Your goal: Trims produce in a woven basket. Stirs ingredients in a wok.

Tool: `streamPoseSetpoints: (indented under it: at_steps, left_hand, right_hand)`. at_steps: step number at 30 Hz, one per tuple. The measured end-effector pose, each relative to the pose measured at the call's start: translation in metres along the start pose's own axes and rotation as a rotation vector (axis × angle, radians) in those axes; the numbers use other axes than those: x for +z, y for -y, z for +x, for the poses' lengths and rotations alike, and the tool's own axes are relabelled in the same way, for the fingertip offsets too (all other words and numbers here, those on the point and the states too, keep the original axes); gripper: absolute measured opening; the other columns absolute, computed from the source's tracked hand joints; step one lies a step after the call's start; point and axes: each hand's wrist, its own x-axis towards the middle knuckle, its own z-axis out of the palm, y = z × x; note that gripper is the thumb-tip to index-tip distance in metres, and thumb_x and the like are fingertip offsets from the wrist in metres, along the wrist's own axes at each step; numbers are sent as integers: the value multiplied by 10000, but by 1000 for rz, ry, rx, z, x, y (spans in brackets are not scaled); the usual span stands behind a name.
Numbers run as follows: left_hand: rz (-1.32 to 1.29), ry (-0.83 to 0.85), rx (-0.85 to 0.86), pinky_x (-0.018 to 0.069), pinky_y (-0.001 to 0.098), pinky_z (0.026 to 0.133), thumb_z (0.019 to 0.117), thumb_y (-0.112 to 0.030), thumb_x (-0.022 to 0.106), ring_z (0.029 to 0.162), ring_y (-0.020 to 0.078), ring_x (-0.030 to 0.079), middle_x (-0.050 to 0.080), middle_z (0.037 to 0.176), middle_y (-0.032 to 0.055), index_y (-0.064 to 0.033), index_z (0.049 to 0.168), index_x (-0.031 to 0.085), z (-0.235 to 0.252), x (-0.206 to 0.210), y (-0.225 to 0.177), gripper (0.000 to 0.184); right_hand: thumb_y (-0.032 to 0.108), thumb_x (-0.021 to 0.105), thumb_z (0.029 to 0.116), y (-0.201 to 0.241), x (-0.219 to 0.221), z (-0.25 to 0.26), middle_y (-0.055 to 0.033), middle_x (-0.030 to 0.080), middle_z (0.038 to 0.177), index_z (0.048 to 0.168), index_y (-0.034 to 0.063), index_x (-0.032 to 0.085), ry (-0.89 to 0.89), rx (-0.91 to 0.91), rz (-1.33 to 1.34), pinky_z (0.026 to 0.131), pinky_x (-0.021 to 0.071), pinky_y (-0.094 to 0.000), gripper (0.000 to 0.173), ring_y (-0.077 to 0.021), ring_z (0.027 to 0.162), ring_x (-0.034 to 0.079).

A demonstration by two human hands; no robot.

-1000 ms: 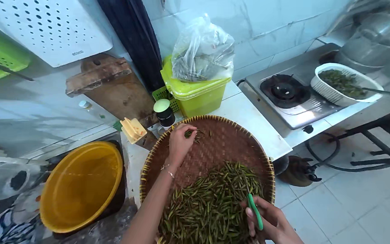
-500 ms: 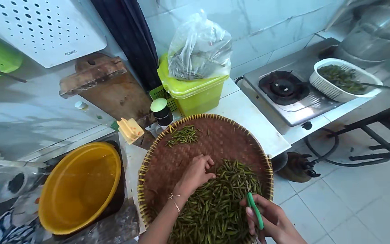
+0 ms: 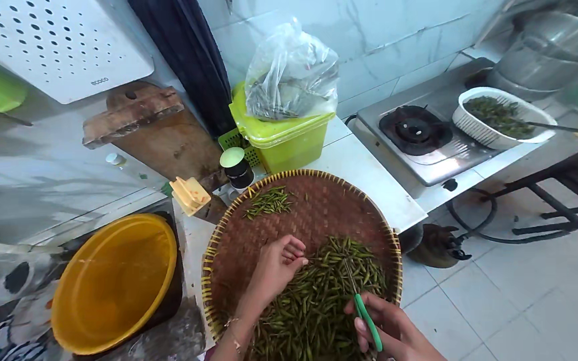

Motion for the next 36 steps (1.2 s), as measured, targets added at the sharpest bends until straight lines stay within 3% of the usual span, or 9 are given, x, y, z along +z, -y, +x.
streamPoseSetpoints:
  at_steps: [3,9,19,24,29,33,36]
  left_hand:
    - [-155,-2,62,642,288,821,838,-69,820,922,115,741,752,1033,-14,-116,1111,701,-15,-5,-6,301]
    - [-215,55,104,647,298,803,824,-66,832,884,131,752,770,1007,-18,-115,1156,691,-34,1,-29,365]
    - [-243,150,116,646,291,790,829,-69,833,858,125,752,770,978,-30,-142,1224,643,-33,17,-41,444]
    - [-221,195,107,642,289,800,848,-95,831,872,113,752,773,986,-41,-152,1189,647,-25,20,-43,392]
    - [-43,-6,90,635,341,837,913,-131,766,939,128,735,746,1074,-3,-134,1125,719,23,-14,-32,217]
    - [173,-200,224,623,471,826,923,21,716,945,274,739,704,1201,141,-35,1191,664,59,-47,-31,278]
    - [86,-220,252,617,430,808,927,40,700,927,264,742,729,1144,146,-29,1226,647,68,-57,-30,311]
  right_hand:
    - [311,672,1004,-1,0,1,-52,707,904,1254,68,621,59,-12,-68,566,556,-325,352,-158,731,678]
    - [368,694,984,3,4,5,-51,713,878,1221,77,650,94,-18,-255,574,554,-337,378,-150,694,668]
    - [296,657,1013,2,5,-2,-42,700,838,1204,69,649,52,-3,-70,535,530,-307,296,-138,664,655]
    - [239,676,1007,-3,3,-6,-69,712,827,1191,50,656,2,22,-38,548,551,-324,265,-154,636,655]
    - [215,665,1011,-1,4,-7,-67,715,836,1203,40,637,-75,56,23,548,566,-327,261,-167,668,681]
    - [217,656,1014,3,3,-7,-51,718,840,1209,52,631,-106,89,31,559,576,-326,257,-160,686,692]
    - [214,652,1017,2,2,-6,-55,722,855,1211,50,629,-103,62,17,548,570,-323,255,-160,689,692]
